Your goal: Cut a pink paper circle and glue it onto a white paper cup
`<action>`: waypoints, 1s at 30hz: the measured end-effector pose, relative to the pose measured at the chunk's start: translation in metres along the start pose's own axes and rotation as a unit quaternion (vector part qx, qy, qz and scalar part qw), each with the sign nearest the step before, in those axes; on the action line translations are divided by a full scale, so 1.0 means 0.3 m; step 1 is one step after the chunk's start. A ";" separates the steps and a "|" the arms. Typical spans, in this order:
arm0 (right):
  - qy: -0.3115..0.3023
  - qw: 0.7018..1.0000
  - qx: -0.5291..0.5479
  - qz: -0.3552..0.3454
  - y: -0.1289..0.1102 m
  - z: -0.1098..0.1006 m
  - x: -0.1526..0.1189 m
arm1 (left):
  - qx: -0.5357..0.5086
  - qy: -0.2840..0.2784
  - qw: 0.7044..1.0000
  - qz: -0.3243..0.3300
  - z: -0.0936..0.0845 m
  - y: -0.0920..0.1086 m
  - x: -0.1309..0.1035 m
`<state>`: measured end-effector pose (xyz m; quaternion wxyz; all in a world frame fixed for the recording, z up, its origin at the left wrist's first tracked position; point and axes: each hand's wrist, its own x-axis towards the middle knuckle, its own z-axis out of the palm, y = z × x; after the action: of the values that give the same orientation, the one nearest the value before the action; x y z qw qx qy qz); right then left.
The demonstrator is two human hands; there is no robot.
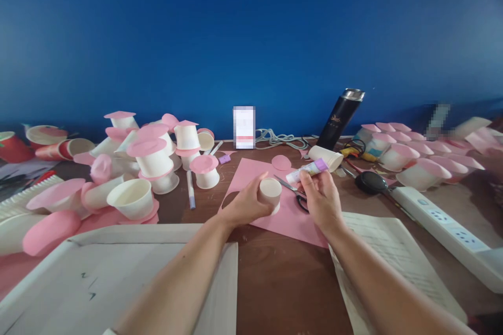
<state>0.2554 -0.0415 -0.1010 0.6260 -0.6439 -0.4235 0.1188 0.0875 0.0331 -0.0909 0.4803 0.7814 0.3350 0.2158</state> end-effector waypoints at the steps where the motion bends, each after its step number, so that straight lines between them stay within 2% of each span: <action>1: 0.000 1.000 0.009 -0.003 -0.004 0.000 -0.001 | -0.007 0.003 1.000 0.003 -0.001 -0.003 0.001; 6: -0.017 0.999 -0.005 -0.035 -0.020 0.002 -0.026 | 0.081 0.098 0.991 0.032 0.032 -0.026 0.007; 10: -0.042 0.994 -0.065 -0.073 -0.040 0.005 -0.050 | 0.124 0.126 0.984 0.036 0.058 -0.035 0.016; 15: -0.070 0.990 -0.075 -0.097 -0.039 0.010 -0.059 | 0.159 0.138 0.977 0.034 0.066 -0.040 0.024; 25: -0.045 0.993 -0.093 -0.059 -0.005 0.006 -0.020 | 0.153 0.133 0.979 0.022 0.066 -0.042 0.013; 30: -0.011 0.999 -0.028 -0.033 0.007 0.002 -0.015 | 0.135 0.134 0.981 0.026 0.065 -0.034 0.008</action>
<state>0.2531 -0.0440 -0.1047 0.6065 -0.6457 -0.4546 0.0926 0.0987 0.0261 -0.1086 0.3148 0.8118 0.4017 0.2839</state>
